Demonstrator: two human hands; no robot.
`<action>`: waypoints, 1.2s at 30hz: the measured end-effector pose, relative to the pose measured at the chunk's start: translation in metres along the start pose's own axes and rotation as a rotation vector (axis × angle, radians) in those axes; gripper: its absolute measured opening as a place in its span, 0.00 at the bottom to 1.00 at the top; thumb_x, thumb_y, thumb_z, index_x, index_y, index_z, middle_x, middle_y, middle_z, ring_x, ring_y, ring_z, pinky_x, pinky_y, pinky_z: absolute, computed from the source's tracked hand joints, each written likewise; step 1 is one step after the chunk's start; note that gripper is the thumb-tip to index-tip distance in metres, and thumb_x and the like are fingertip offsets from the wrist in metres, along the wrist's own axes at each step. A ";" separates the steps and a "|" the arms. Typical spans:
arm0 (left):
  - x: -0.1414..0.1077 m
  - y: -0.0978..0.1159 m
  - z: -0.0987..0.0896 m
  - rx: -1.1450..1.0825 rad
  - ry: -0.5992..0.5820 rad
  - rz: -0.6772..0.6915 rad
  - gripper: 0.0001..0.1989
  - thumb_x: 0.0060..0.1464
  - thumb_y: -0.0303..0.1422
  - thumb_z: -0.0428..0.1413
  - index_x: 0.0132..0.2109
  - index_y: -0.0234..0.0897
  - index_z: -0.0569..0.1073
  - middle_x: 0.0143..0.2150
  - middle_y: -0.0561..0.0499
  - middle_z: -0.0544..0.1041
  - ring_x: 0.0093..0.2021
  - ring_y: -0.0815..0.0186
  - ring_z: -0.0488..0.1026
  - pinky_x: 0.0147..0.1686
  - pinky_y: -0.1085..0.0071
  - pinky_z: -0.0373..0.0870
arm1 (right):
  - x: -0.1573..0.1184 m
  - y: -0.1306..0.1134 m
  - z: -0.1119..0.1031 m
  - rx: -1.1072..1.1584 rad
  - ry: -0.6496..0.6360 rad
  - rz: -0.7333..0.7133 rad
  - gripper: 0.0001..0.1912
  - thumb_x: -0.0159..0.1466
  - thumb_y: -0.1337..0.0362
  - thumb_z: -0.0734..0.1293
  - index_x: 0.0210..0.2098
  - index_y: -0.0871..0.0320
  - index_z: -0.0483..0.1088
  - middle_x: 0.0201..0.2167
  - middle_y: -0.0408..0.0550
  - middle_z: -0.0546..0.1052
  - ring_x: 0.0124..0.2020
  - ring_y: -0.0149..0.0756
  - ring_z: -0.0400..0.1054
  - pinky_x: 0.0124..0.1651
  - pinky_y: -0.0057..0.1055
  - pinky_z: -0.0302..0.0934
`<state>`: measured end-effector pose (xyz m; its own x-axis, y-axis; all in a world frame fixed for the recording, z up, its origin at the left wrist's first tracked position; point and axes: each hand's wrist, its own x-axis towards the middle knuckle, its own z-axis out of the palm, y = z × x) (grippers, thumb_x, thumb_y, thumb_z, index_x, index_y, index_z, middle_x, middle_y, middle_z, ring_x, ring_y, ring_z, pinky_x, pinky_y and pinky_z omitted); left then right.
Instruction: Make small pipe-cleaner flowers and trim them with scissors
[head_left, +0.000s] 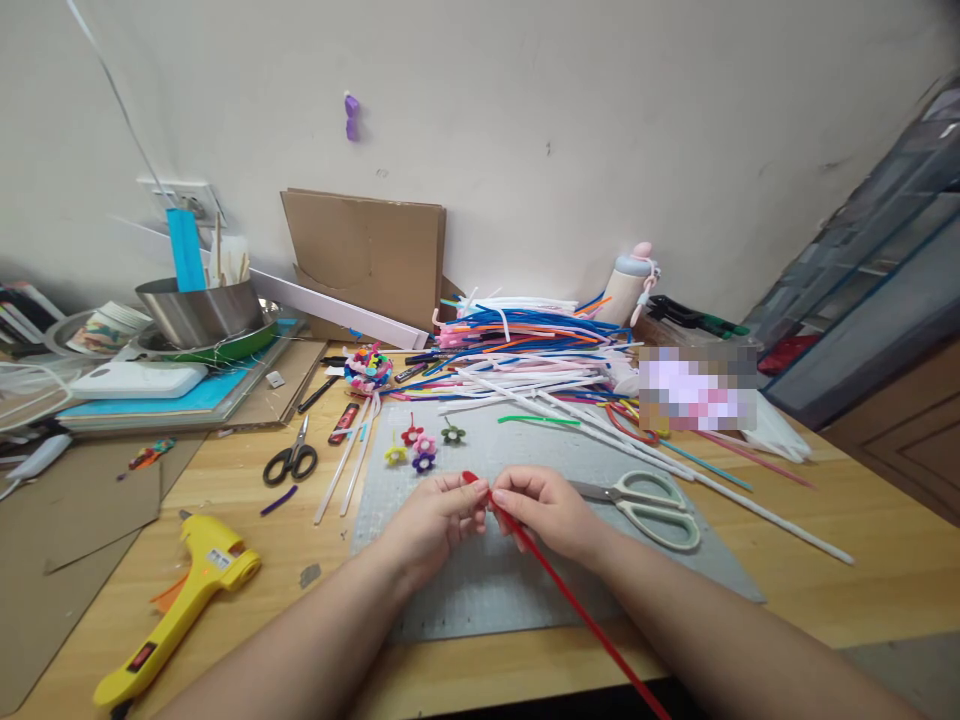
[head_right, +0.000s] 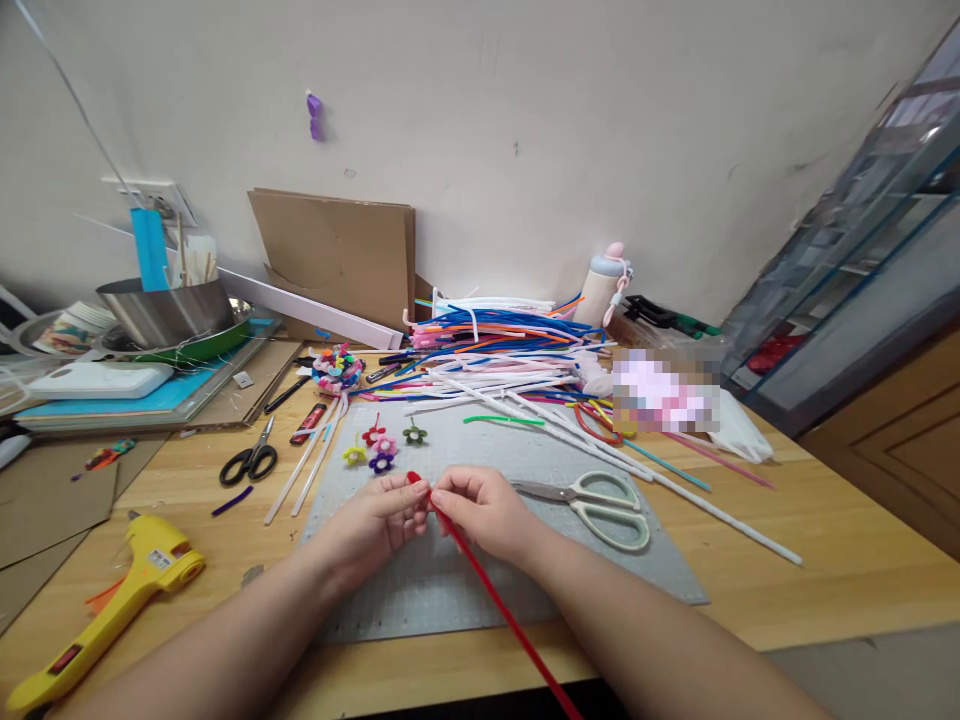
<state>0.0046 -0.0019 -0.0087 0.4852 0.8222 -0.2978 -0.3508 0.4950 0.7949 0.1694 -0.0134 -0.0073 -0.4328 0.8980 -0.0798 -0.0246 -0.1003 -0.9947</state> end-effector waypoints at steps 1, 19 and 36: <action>0.000 0.000 0.000 -0.010 -0.005 -0.012 0.11 0.42 0.34 0.64 0.25 0.31 0.73 0.21 0.53 0.69 0.22 0.75 0.64 0.27 0.77 0.62 | 0.001 0.001 0.000 0.032 -0.011 0.011 0.14 0.59 0.54 0.65 0.27 0.60 0.65 0.18 0.39 0.70 0.13 0.23 0.61 0.16 0.20 0.53; -0.009 0.016 0.005 0.233 -0.002 0.061 0.12 0.38 0.37 0.65 0.28 0.32 0.74 0.23 0.53 0.71 0.22 0.72 0.65 0.27 0.74 0.62 | 0.004 -0.003 0.000 0.341 -0.105 0.141 0.10 0.55 0.60 0.66 0.26 0.60 0.63 0.15 0.38 0.69 0.10 0.20 0.55 0.12 0.18 0.46; -0.015 0.020 0.002 0.067 -0.149 -0.154 0.10 0.38 0.33 0.65 0.27 0.30 0.75 0.21 0.52 0.69 0.21 0.75 0.63 0.25 0.77 0.58 | -0.006 -0.007 -0.004 -0.170 -0.040 -0.415 0.07 0.62 0.62 0.64 0.35 0.57 0.72 0.28 0.45 0.71 0.23 0.26 0.63 0.25 0.26 0.58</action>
<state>-0.0075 -0.0048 0.0128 0.6439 0.6849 -0.3411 -0.2114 0.5877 0.7809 0.1757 -0.0163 0.0000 -0.4517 0.8297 0.3278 -0.0563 0.3402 -0.9387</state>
